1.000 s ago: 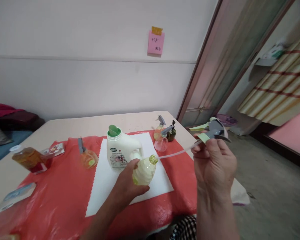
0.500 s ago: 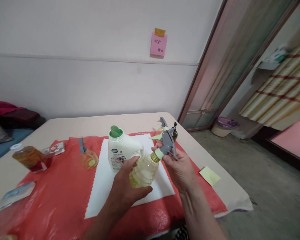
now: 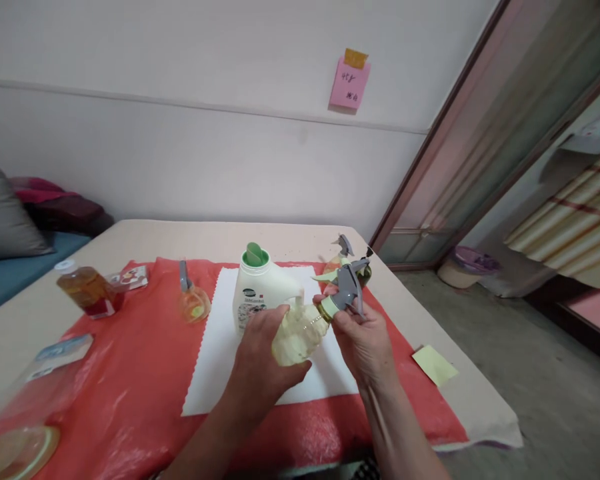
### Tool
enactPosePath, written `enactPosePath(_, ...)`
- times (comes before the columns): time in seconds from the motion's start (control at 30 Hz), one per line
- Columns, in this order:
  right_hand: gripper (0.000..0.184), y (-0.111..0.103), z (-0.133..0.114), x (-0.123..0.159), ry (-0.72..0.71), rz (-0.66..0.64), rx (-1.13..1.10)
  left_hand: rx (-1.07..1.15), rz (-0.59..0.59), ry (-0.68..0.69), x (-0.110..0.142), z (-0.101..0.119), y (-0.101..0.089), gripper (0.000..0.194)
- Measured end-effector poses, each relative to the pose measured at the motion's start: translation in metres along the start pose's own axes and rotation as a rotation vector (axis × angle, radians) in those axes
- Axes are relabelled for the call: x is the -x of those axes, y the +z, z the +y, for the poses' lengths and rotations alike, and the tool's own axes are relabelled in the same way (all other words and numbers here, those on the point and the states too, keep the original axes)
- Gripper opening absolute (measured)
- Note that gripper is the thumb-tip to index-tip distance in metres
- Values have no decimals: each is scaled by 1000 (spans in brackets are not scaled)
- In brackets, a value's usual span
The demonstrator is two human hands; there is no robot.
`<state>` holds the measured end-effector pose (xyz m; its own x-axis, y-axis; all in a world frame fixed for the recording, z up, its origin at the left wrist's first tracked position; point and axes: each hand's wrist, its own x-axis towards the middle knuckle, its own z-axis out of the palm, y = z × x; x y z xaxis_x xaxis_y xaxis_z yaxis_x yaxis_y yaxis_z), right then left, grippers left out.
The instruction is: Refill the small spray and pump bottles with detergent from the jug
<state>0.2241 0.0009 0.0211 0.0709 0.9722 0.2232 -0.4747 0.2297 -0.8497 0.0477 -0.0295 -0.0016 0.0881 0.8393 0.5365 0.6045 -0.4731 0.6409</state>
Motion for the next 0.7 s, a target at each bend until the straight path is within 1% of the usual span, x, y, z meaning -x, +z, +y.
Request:
enactPosePath(0.17, 34, 11, 12, 1, 23, 61, -102, -283, 153, 168, -1, 0, 4, 68)
enactPosePath(0.27, 34, 24, 17, 6, 26, 109, -176, -439, 199, 211, 2, 3, 10, 61)
enactPosePath(0.33, 30, 32, 17, 10, -24, 149, -202, -436, 208, 199, 5, 6, 14, 62)
enactPosePath(0.4, 26, 36, 15, 12, -88, 182, -201, -292, 217, 156, 8, 10, 16, 65)
enactPosePath(0.47, 25, 36, 12, 12, -135, 204, -196, -2, 198, 50, 9, 15, 15, 65)
enactPosePath(0.5, 24, 34, 10, 12, -149, 214, -197, 190, 206, -34, 8, 18, 14, 63)
enactPosePath(0.53, 23, 32, 9, 11, -156, 224, -202, 399, 237, -146, 7, 21, 13, 59)
enactPosePath(0.6, 19, 28, 6, 10, -149, 236, -217, 802, 306, -453, 3, 26, 10, 50)
enactPosePath(0.63, 17, 26, 5, 10, -146, 233, -222, 952, 313, -609, 1, 27, 9, 47)
enactPosePath(0.67, 15, 24, 3, 9, -150, 229, -224, 1053, 288, -741, -1, 29, 8, 48)
enactPosePath(0.7, 13, 23, 1, 9, -162, 225, -223, 1120, 196, -855, -3, 29, 7, 52)
